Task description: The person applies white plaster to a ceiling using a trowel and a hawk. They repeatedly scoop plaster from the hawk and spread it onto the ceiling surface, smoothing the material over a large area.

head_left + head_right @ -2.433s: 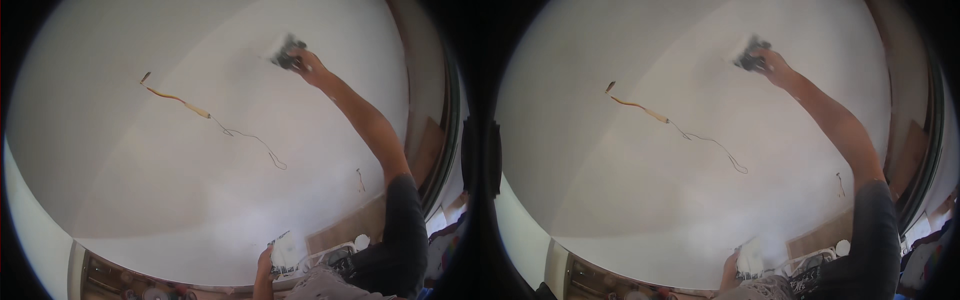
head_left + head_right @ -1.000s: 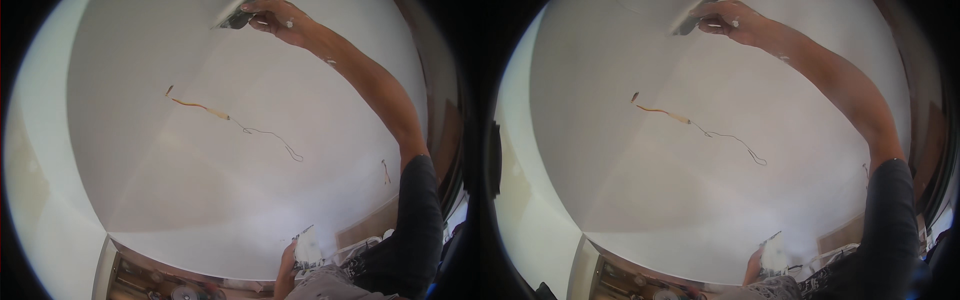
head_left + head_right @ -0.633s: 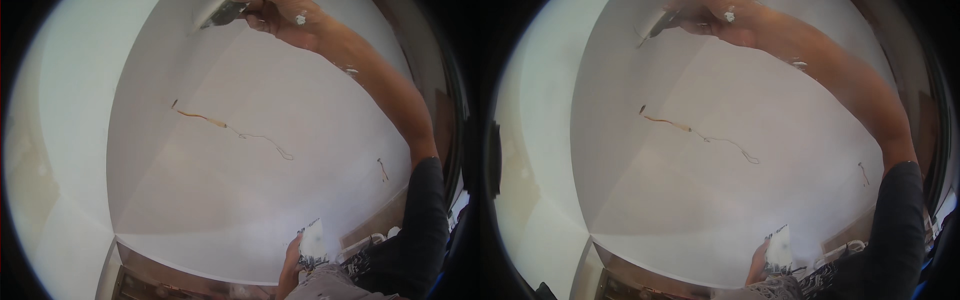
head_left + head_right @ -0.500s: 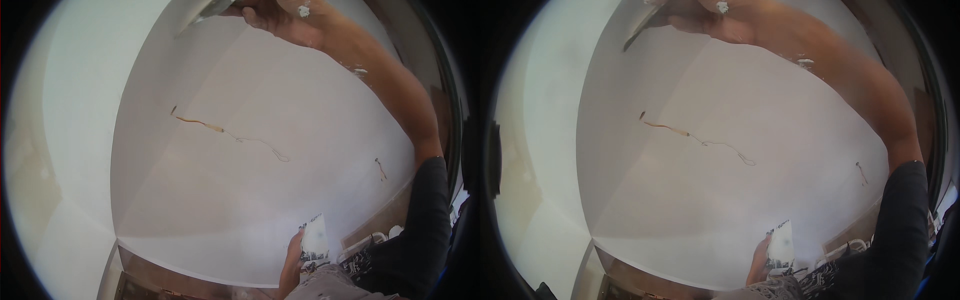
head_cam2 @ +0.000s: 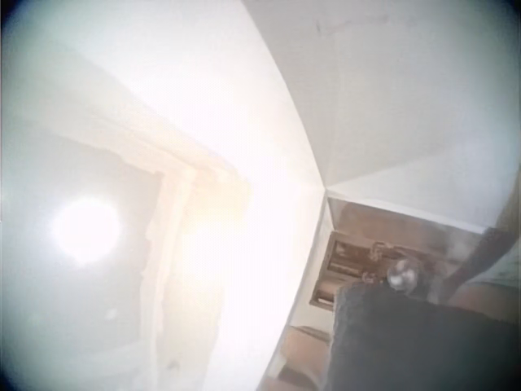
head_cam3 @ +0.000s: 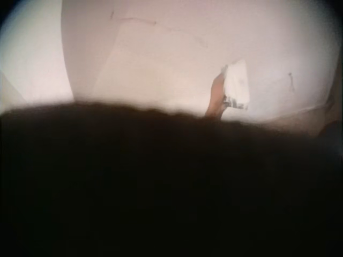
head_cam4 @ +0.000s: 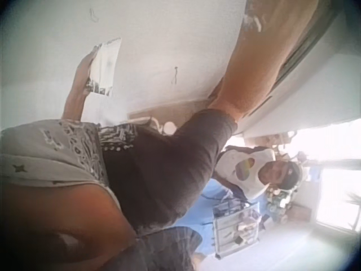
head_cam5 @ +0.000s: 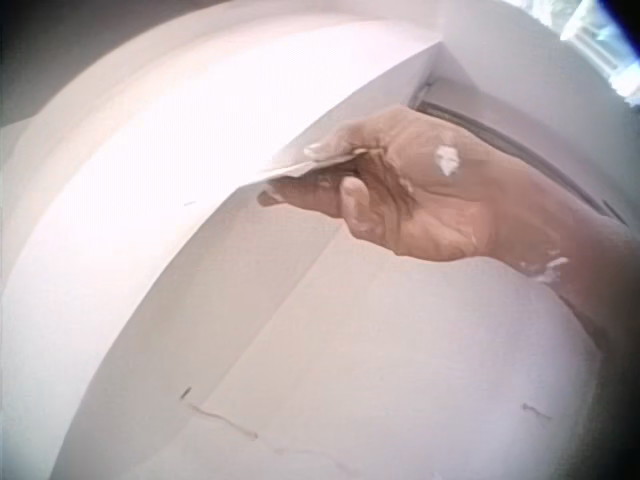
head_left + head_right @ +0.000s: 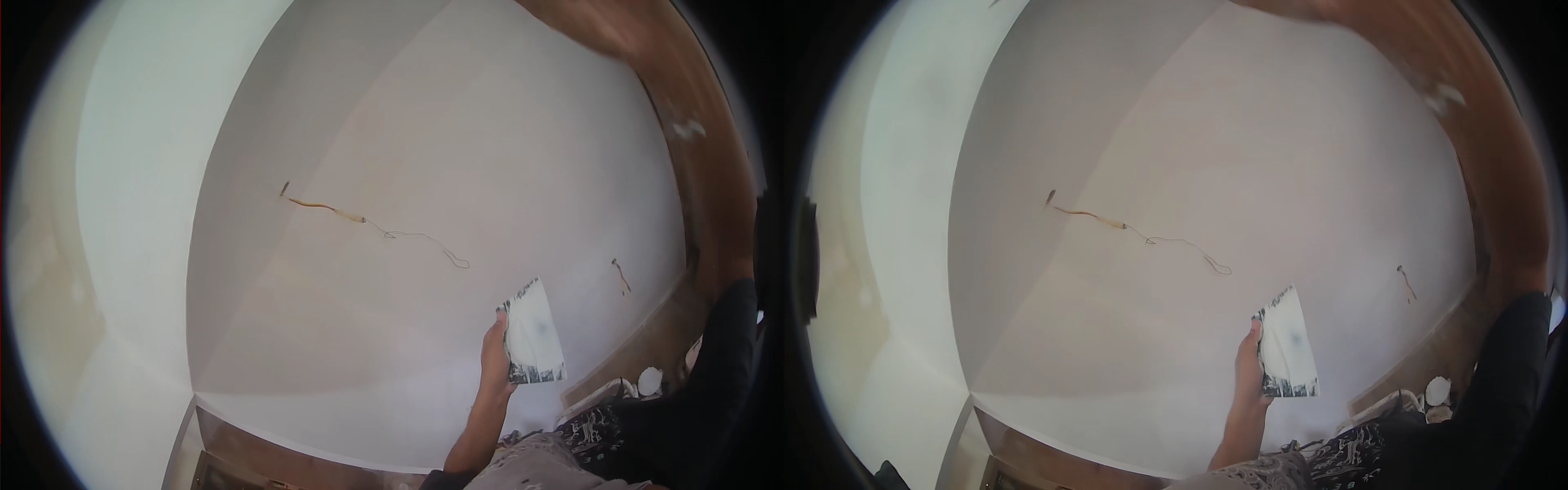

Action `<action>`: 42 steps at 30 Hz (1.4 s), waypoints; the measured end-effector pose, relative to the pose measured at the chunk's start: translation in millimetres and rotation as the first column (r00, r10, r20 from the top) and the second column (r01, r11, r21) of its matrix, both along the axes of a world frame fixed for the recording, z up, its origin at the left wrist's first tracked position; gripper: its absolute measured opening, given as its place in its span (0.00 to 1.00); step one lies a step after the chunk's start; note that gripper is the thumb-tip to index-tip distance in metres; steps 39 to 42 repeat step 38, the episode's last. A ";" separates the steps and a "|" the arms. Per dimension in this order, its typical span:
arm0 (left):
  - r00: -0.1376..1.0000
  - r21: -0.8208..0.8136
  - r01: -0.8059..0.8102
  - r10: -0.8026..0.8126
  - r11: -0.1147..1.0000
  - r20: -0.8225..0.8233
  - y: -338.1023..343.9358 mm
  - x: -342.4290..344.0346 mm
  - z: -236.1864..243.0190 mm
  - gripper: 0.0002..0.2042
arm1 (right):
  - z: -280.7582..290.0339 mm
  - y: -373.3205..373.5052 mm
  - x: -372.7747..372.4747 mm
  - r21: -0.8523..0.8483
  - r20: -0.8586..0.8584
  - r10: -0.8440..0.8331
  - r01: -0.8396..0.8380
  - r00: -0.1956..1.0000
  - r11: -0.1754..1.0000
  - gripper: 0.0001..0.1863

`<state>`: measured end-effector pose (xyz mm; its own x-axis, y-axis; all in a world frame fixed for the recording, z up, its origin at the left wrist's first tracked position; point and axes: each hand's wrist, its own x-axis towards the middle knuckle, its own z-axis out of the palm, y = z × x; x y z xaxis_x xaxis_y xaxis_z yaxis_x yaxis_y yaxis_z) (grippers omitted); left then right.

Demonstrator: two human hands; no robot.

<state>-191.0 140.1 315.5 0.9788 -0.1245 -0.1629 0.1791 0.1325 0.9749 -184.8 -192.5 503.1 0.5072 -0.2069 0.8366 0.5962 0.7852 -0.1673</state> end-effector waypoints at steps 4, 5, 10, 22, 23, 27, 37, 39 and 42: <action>0.995 -0.191 -0.047 0.062 0.981 0.073 -23.6 -19.4 18.0 0.20 | -80.9 48.5 -27.0 -0.289 -0.293 -0.372 0.289 0.881 0.913 0.23; 0.981 -0.258 -0.149 0.175 0.955 0.082 -14.0 -27.3 20.5 0.20 | -115.1 68.0 -26.5 -0.541 -0.265 -0.514 0.315 0.816 0.780 0.18; 0.999 -0.356 0.029 -0.033 0.934 -0.005 -46.2 -6.4 26.0 0.18 | -188.4 102.5 -65.6 -0.318 0.449 -0.810 0.915 0.377 0.249 0.26; 0.824 -0.346 -0.463 0.541 0.816 0.172 33.6 -52.5 5.3 0.21 | -122.3 85.1 274.1 0.033 -0.444 0.076 -0.068 0.893 0.997 0.28; 0.805 -0.343 -0.504 0.575 0.793 0.147 54.6 -58.3 -9.9 0.21 | -88.3 109.2 285.1 0.081 -0.486 0.126 -0.099 0.865 0.992 0.28; 0.800 -0.272 -0.562 0.597 0.781 0.057 98.1 -73.0 -59.7 0.22 | 5.2 117.0 333.0 0.085 -0.461 0.147 -0.122 0.875 0.989 0.23; 0.672 -0.365 -0.720 0.726 0.591 -0.150 128.2 -156.8 -111.6 0.22 | 35.4 164.2 398.0 0.095 -0.434 0.094 -0.058 0.896 0.994 0.23; 0.693 -0.373 -0.703 0.703 0.606 -0.163 130.2 -161.6 -115.8 0.22 | 39.9 165.9 396.6 0.070 -0.422 0.091 -0.067 0.902 0.995 0.23; 0.693 -0.373 -0.703 0.703 0.606 -0.163 130.2 -161.6 -115.8 0.22 | 39.9 165.9 396.6 0.070 -0.422 0.091 -0.067 0.902 0.995 0.23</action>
